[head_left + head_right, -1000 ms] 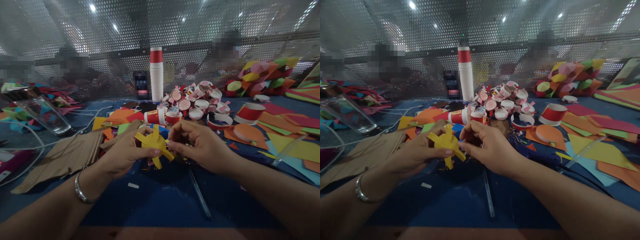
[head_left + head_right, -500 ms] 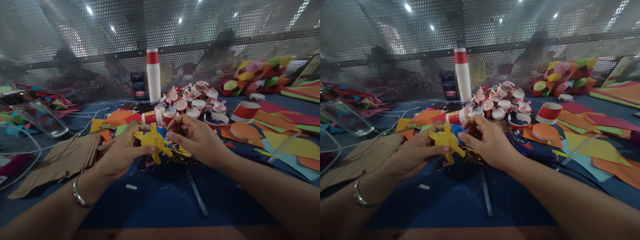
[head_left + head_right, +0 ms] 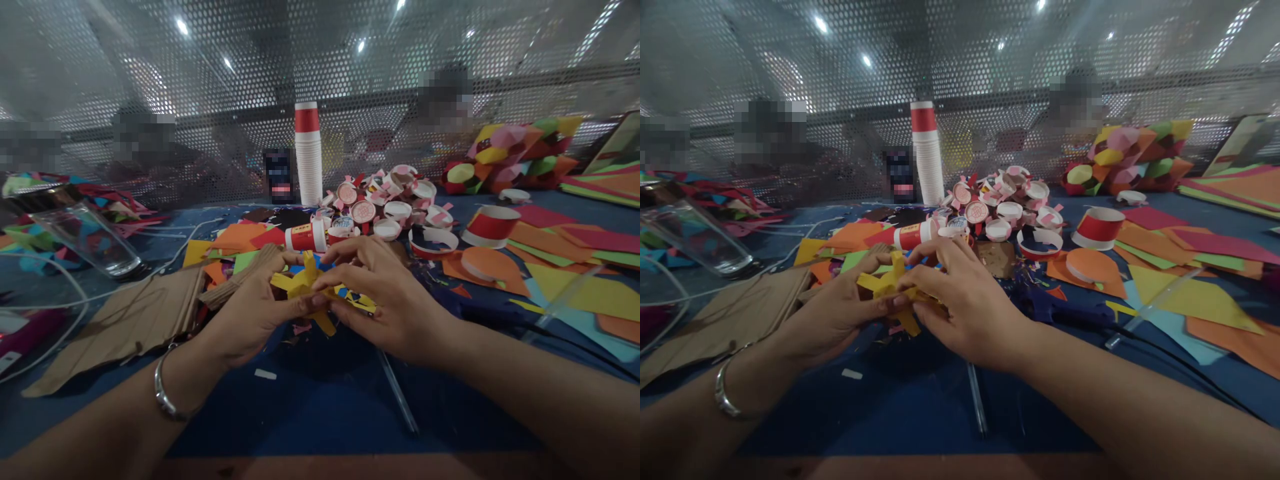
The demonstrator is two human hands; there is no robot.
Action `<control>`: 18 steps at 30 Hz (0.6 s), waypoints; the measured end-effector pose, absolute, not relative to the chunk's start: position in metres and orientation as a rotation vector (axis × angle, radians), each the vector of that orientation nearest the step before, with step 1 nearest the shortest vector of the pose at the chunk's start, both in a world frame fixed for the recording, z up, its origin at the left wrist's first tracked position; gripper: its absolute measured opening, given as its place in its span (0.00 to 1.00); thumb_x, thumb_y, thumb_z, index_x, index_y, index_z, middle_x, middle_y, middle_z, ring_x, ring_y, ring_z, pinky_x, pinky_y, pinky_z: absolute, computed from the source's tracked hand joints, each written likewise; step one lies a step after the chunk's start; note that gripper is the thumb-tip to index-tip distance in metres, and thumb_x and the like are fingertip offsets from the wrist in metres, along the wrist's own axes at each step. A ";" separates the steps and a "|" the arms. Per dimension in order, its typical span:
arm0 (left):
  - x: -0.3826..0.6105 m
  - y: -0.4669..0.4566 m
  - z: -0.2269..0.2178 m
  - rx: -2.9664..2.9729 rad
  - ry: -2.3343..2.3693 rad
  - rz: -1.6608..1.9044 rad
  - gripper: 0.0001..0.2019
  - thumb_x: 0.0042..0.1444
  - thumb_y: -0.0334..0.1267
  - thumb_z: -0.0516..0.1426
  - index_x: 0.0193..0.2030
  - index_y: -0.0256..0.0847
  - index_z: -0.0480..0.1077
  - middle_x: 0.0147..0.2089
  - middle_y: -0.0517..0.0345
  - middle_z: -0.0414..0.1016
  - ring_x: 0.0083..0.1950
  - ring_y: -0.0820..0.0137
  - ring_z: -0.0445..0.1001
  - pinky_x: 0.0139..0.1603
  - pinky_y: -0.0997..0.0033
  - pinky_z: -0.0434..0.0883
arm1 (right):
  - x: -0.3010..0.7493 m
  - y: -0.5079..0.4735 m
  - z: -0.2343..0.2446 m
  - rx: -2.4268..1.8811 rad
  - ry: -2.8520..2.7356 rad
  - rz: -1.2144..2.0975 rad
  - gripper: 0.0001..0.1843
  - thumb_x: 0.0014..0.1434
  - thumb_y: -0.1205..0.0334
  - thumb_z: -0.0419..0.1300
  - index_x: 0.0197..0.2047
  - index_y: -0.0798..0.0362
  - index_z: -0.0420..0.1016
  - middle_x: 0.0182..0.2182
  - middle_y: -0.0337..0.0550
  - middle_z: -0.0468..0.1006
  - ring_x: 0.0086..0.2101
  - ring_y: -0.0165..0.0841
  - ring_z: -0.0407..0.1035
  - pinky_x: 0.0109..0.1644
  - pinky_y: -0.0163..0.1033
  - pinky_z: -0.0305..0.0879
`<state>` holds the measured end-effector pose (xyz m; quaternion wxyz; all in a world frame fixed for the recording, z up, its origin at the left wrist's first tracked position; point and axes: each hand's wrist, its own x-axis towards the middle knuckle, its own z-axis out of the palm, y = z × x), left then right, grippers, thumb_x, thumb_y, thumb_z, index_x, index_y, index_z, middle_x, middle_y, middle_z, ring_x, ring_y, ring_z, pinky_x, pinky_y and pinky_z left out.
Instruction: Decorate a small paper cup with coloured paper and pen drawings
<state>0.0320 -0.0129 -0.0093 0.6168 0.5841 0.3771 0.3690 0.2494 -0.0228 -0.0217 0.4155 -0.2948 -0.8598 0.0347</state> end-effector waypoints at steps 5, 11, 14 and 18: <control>0.035 -0.015 -0.006 1.372 0.877 0.781 0.27 0.51 0.37 0.74 0.55 0.44 0.69 0.40 0.60 0.78 0.36 0.73 0.77 0.33 0.78 0.74 | 0.249 -0.023 -0.022 -0.670 -2.191 0.104 0.09 0.66 0.72 0.60 0.44 0.54 0.82 0.49 0.52 0.78 0.49 0.41 0.71 0.57 0.51 0.66; 0.034 -0.013 -0.005 1.380 0.906 0.756 0.22 0.51 0.35 0.74 0.49 0.43 0.71 0.37 0.61 0.79 0.34 0.73 0.77 0.32 0.77 0.74 | 0.250 -0.024 -0.018 -0.731 -1.983 0.205 0.05 0.67 0.68 0.64 0.40 0.49 0.79 0.42 0.45 0.81 0.46 0.40 0.75 0.54 0.49 0.69; 0.033 -0.010 -0.007 1.357 0.905 0.803 0.21 0.51 0.36 0.74 0.47 0.43 0.71 0.40 0.60 0.79 0.37 0.70 0.79 0.34 0.74 0.75 | 0.252 -0.024 -0.015 -0.833 -1.835 0.232 0.05 0.67 0.67 0.65 0.39 0.47 0.80 0.41 0.44 0.82 0.45 0.40 0.75 0.51 0.49 0.71; 0.029 -0.005 -0.009 1.364 0.981 0.925 0.21 0.50 0.38 0.74 0.47 0.42 0.72 0.47 0.55 0.80 0.46 0.66 0.80 0.45 0.67 0.77 | 0.257 -0.021 -0.010 -0.919 -1.699 0.239 0.09 0.69 0.62 0.64 0.35 0.45 0.79 0.35 0.43 0.81 0.41 0.41 0.75 0.48 0.49 0.69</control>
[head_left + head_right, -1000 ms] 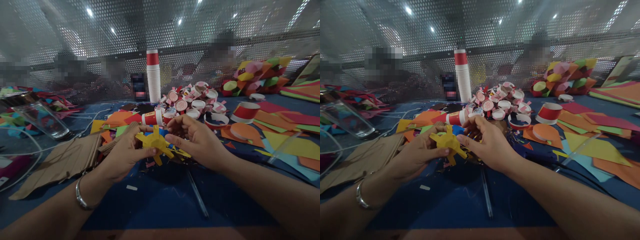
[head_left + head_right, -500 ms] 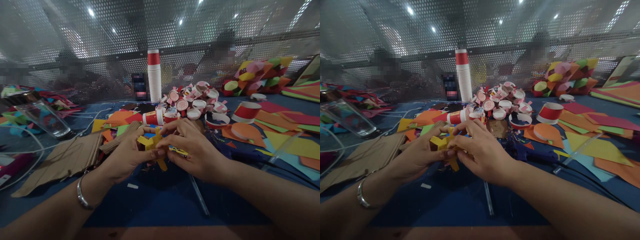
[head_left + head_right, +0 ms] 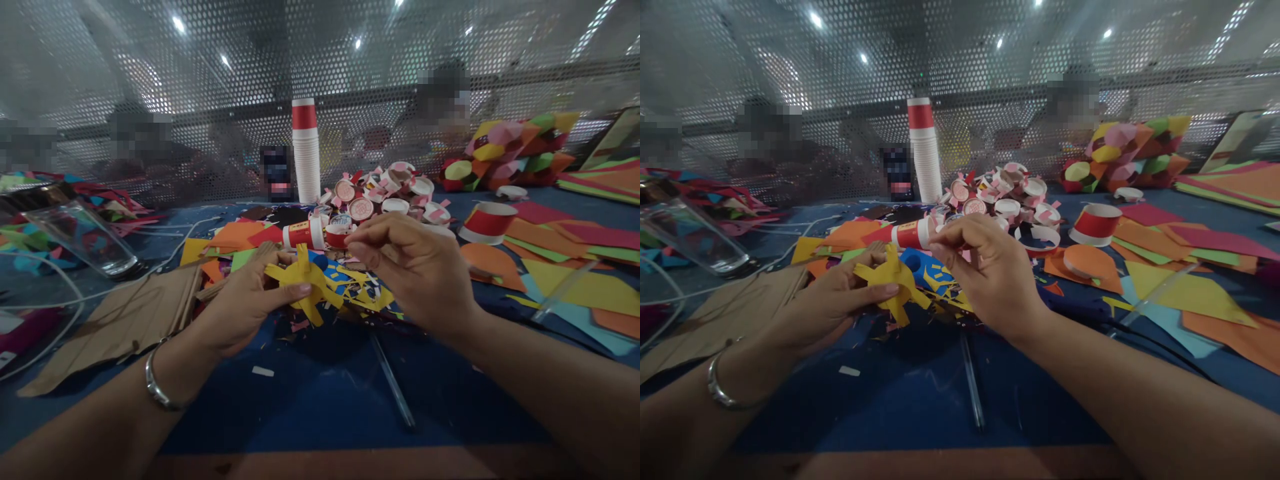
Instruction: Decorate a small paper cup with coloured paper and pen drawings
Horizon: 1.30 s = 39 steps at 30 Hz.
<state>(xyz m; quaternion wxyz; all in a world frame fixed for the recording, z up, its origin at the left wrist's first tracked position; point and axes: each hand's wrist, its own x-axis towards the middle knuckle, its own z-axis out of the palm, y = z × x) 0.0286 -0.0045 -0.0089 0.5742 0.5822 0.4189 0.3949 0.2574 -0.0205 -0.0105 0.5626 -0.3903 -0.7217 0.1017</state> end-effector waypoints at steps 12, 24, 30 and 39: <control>0.022 -0.006 -0.006 2.332 1.130 1.455 0.07 0.60 0.32 0.66 0.42 0.47 0.74 0.40 0.59 0.76 0.44 0.64 0.74 0.48 0.62 0.70 | 0.255 -0.007 -0.019 -1.034 -1.721 0.811 0.20 0.70 0.45 0.60 0.35 0.52 0.81 0.32 0.42 0.80 0.34 0.35 0.71 0.38 0.40 0.65; 0.023 -0.005 -0.008 3.002 0.887 1.487 0.11 0.60 0.34 0.66 0.47 0.51 0.73 0.45 0.57 0.82 0.44 0.60 0.75 0.49 0.56 0.66 | 0.247 -0.019 -0.018 -0.815 -1.533 1.413 0.27 0.63 0.35 0.65 0.31 0.52 0.77 0.27 0.36 0.71 0.27 0.28 0.60 0.30 0.35 0.57; 0.021 -0.005 -0.011 3.008 0.887 1.499 0.20 0.59 0.27 0.65 0.54 0.53 0.74 0.49 0.56 0.82 0.50 0.58 0.75 0.56 0.56 0.67 | 0.245 -0.020 -0.015 -0.812 -1.320 1.539 0.23 0.51 0.42 0.76 0.32 0.53 0.78 0.25 0.34 0.72 0.26 0.27 0.61 0.28 0.33 0.59; 0.021 0.011 -0.009 1.577 1.081 1.334 0.18 0.55 0.47 0.70 0.49 0.43 0.76 0.48 0.51 0.79 0.48 0.61 0.77 0.50 0.61 0.77 | 0.247 -0.016 -0.015 -0.839 -1.369 1.399 0.21 0.57 0.45 0.71 0.28 0.53 0.75 0.24 0.34 0.71 0.26 0.27 0.61 0.31 0.36 0.58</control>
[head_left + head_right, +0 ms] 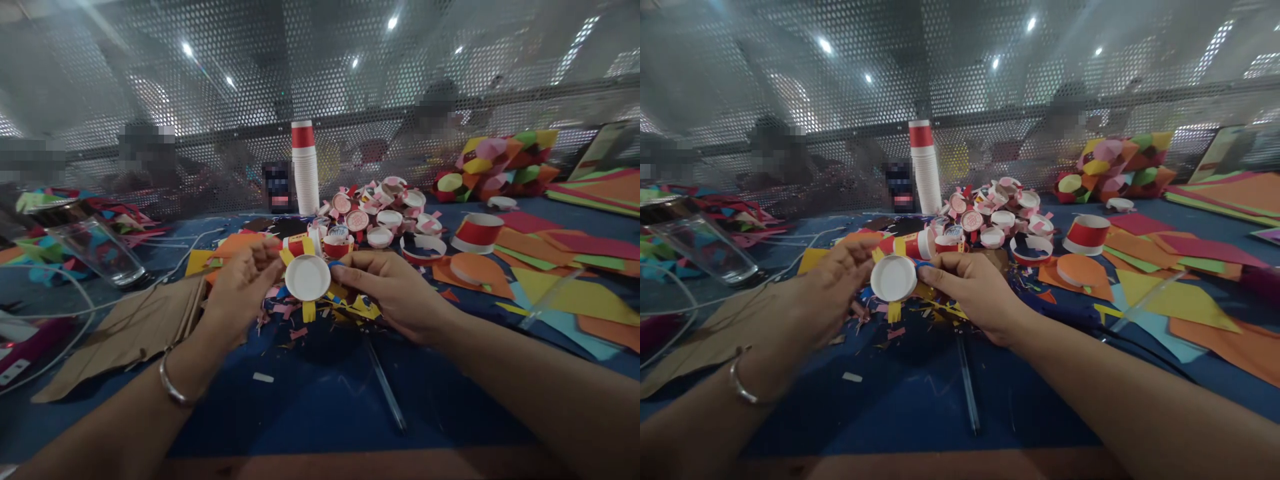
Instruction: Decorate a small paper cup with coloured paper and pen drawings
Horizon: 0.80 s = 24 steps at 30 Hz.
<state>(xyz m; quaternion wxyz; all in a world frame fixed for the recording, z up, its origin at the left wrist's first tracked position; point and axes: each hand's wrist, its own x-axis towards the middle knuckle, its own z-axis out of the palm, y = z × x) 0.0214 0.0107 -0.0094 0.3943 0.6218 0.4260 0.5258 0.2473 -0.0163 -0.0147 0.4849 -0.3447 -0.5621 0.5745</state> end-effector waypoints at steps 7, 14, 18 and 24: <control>0.021 0.006 -0.002 1.175 0.949 0.834 0.17 0.50 0.47 0.75 0.42 0.41 0.82 0.40 0.55 0.82 0.37 0.70 0.77 0.34 0.73 0.76 | 0.249 -0.011 -0.017 -0.917 -1.492 1.273 0.22 0.58 0.43 0.70 0.29 0.54 0.78 0.25 0.35 0.70 0.28 0.28 0.59 0.33 0.37 0.55; 0.023 -0.002 -0.002 1.178 1.032 0.762 0.18 0.44 0.39 0.77 0.41 0.39 0.81 0.37 0.55 0.81 0.33 0.72 0.76 0.33 0.74 0.73 | 0.253 -0.007 -0.016 -1.024 -1.468 1.100 0.21 0.63 0.43 0.66 0.29 0.52 0.77 0.26 0.37 0.73 0.28 0.30 0.63 0.34 0.38 0.60; 0.026 -0.003 -0.005 1.109 1.012 0.874 0.20 0.42 0.37 0.78 0.42 0.41 0.81 0.40 0.57 0.83 0.39 0.71 0.77 0.36 0.75 0.73 | 0.255 -0.003 -0.019 -1.079 -1.426 1.009 0.19 0.65 0.44 0.63 0.34 0.52 0.77 0.32 0.41 0.78 0.30 0.31 0.67 0.37 0.39 0.64; 0.031 -0.003 -0.013 1.060 0.997 1.043 0.20 0.45 0.41 0.77 0.44 0.40 0.80 0.42 0.56 0.82 0.40 0.72 0.75 0.34 0.77 0.69 | 0.248 -0.009 -0.020 -1.155 -1.528 0.963 0.15 0.67 0.51 0.61 0.34 0.53 0.78 0.27 0.37 0.73 0.27 0.30 0.64 0.34 0.38 0.59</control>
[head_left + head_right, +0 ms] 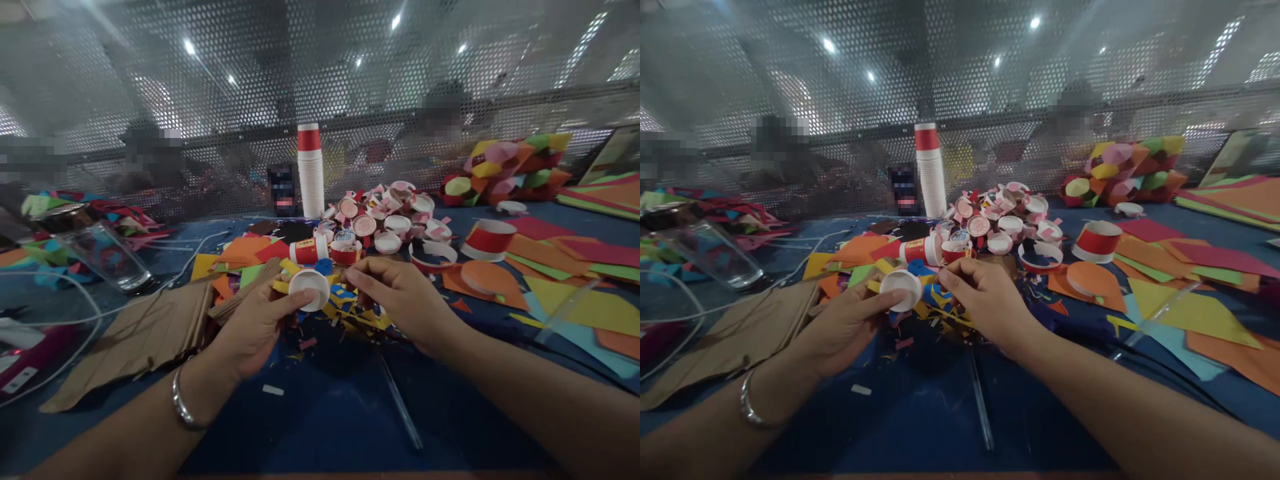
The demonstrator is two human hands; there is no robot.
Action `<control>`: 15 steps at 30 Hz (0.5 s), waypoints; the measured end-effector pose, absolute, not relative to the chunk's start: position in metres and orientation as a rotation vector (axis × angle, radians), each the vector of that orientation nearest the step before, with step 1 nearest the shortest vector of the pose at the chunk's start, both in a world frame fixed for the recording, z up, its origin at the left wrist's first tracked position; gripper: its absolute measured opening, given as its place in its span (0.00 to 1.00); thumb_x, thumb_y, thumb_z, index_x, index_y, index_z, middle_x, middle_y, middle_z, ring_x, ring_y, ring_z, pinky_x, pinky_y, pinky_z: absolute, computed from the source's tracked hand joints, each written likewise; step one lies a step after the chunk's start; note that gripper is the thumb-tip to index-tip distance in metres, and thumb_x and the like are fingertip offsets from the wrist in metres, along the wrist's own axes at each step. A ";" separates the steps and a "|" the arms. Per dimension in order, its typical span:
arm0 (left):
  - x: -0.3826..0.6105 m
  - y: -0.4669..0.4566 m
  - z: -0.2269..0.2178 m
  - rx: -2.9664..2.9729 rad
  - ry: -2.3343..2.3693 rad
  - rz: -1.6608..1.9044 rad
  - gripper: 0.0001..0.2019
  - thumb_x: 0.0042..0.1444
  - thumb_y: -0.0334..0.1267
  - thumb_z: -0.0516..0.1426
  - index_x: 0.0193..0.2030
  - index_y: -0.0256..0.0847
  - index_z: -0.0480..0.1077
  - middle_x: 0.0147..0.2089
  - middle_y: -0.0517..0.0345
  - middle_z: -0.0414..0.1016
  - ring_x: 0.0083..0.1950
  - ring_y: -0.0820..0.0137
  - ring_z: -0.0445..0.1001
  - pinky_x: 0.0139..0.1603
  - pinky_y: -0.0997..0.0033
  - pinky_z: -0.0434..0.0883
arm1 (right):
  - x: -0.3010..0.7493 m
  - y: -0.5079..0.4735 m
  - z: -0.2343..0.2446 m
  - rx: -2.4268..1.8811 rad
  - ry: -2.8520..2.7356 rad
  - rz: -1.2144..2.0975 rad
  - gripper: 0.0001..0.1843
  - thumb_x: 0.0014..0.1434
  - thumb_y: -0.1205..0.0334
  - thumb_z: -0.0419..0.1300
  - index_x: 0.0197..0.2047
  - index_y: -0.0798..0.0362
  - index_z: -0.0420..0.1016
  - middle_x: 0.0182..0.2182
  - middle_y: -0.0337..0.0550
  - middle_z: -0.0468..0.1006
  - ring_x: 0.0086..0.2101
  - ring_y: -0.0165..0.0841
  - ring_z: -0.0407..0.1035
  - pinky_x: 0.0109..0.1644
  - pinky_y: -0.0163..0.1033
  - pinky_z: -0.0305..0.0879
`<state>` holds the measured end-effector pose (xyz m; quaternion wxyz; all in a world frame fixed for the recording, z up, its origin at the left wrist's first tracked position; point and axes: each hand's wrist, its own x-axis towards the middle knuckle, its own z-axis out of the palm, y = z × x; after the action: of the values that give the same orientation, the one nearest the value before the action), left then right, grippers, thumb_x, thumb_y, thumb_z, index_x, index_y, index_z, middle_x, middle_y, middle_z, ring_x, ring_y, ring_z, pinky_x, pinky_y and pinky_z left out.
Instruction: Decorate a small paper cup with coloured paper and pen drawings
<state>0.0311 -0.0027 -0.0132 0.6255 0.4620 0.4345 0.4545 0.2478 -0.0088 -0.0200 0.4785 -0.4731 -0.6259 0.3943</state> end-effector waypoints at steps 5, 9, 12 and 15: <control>0.035 -0.005 -0.014 1.004 1.000 1.193 0.21 0.44 0.41 0.77 0.42 0.39 0.78 0.37 0.60 0.79 0.31 0.76 0.69 0.28 0.77 0.65 | 0.242 -0.017 -0.018 -1.154 -1.610 0.998 0.13 0.66 0.51 0.62 0.36 0.53 0.78 0.26 0.36 0.72 0.27 0.30 0.64 0.33 0.38 0.57; 0.039 -0.009 -0.009 0.904 0.933 1.222 0.19 0.41 0.36 0.77 0.39 0.36 0.78 0.37 0.58 0.80 0.33 0.75 0.73 0.35 0.73 0.72 | 0.240 -0.020 -0.018 -1.153 -1.618 0.975 0.14 0.66 0.51 0.62 0.37 0.53 0.77 0.27 0.36 0.72 0.28 0.30 0.63 0.32 0.37 0.58; 0.041 -0.010 -0.007 0.892 0.901 1.202 0.17 0.43 0.36 0.76 0.40 0.35 0.80 0.39 0.55 0.81 0.37 0.71 0.76 0.40 0.71 0.73 | 0.238 -0.023 -0.019 -1.148 -1.603 1.023 0.14 0.65 0.49 0.63 0.39 0.53 0.77 0.29 0.37 0.73 0.27 0.30 0.63 0.31 0.37 0.58; 0.043 -0.011 -0.009 0.919 0.914 1.173 0.16 0.46 0.38 0.75 0.39 0.35 0.81 0.38 0.55 0.82 0.38 0.70 0.77 0.40 0.71 0.72 | 0.234 -0.025 -0.021 -1.109 -1.642 1.085 0.16 0.65 0.47 0.63 0.39 0.53 0.77 0.30 0.38 0.74 0.27 0.30 0.62 0.30 0.37 0.57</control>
<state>0.0426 -0.0105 -0.0087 0.6417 0.4031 0.4010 0.5147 0.2344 -0.0250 -0.0210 0.4271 -0.4439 -0.6573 0.4341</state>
